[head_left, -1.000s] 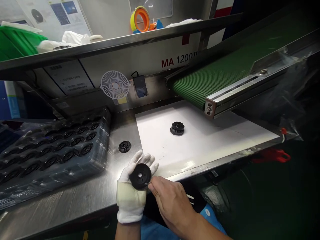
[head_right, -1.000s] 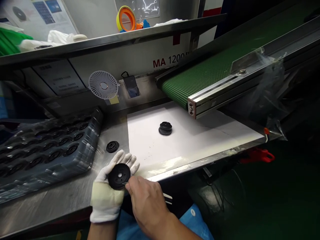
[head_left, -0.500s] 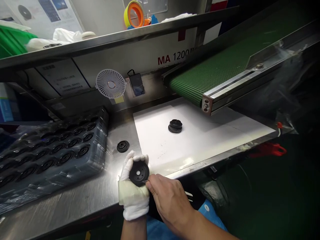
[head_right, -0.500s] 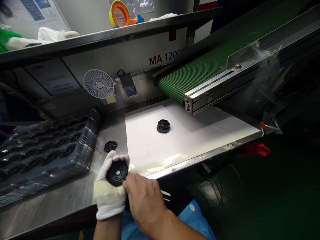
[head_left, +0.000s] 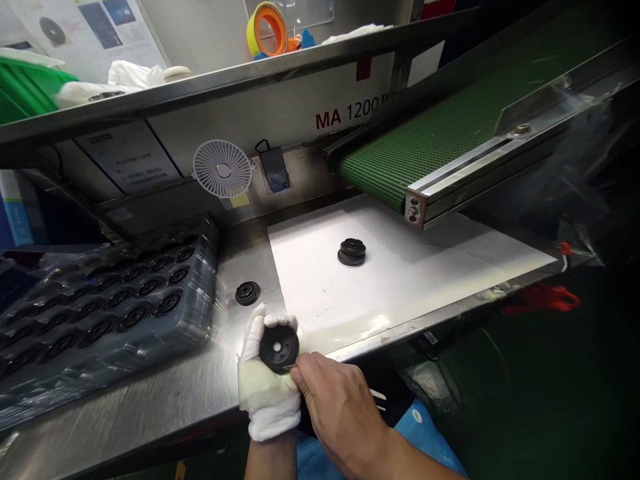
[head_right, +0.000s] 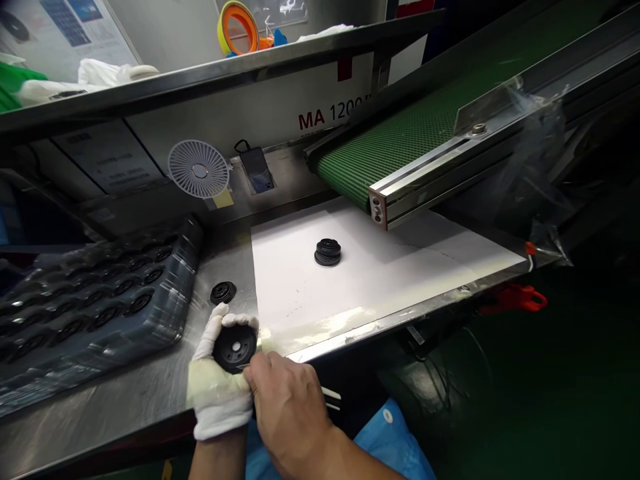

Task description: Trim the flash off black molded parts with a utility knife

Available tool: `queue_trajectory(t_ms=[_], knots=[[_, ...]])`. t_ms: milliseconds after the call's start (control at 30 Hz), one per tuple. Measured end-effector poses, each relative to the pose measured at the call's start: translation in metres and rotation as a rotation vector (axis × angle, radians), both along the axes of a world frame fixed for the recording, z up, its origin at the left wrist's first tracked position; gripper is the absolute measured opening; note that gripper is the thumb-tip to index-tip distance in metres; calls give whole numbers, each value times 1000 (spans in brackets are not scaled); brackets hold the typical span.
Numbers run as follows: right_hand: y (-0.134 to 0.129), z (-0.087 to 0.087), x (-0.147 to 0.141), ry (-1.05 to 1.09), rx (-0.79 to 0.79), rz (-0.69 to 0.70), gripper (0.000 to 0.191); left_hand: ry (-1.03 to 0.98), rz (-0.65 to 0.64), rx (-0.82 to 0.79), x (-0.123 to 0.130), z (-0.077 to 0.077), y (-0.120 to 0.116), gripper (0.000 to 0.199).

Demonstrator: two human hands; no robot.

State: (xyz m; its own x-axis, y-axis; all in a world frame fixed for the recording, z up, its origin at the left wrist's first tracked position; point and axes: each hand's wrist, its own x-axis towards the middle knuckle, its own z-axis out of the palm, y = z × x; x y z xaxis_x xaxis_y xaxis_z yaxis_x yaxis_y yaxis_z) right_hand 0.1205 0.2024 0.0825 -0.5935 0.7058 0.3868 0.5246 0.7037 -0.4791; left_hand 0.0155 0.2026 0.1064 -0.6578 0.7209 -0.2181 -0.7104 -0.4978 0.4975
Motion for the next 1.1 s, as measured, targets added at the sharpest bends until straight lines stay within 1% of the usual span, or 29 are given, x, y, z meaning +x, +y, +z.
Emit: queue_trajectory(t_ms=[33, 67, 167, 200, 233, 300, 400, 567, 600, 633, 733, 767, 800, 967, 1100], knots=[[-1, 0, 0, 2, -7, 17, 26, 32, -15, -3, -1, 0, -2, 28], [-1, 0, 2, 5, -18, 31, 26, 62, -68, -7, -2, 1, -5, 32], [3, 2, 7, 3, -56, 39, 26, 87, -306, -22, -7, 7, -12, 39], [5, 3, 8, 2, -65, 27, 26, 70, -349, -22, -8, 9, -14, 40], [7, 3, 10, 1, -69, 8, 26, 54, -357, -18, -9, 10, -15, 38], [10, 4, 10, -4, -60, -27, 25, 41, -312, -4, -9, 11, -13, 32], [8, 1, 8, -18, -27, -49, 24, 54, -221, -3, -4, 8, -7, 22], [-3, -5, 1, -25, -22, -4, 23, 89, -87, -12, -2, 2, -3, 22], [-4, -5, 0, -25, -26, 10, 24, 83, -89, -19, -3, 2, -5, 24], [-4, -5, 0, -23, -31, 23, 24, 72, -127, -30, -5, 3, -7, 27], [0, -5, 3, -10, -53, 35, 26, 44, -333, -50, -10, 4, -15, 38], [2, -5, 4, -7, -54, 26, 26, 35, -379, -42, -11, 4, -17, 39], [4, -5, 5, -6, -50, 9, 26, 26, -388, -28, -12, 3, -18, 38], [3, -9, 5, -16, -18, -55, 25, -36, -268, 1, -12, -1, -13, 18], [-5, -11, -1, -25, -9, -27, 24, -42, -189, -25, -12, 0, -11, 14]])
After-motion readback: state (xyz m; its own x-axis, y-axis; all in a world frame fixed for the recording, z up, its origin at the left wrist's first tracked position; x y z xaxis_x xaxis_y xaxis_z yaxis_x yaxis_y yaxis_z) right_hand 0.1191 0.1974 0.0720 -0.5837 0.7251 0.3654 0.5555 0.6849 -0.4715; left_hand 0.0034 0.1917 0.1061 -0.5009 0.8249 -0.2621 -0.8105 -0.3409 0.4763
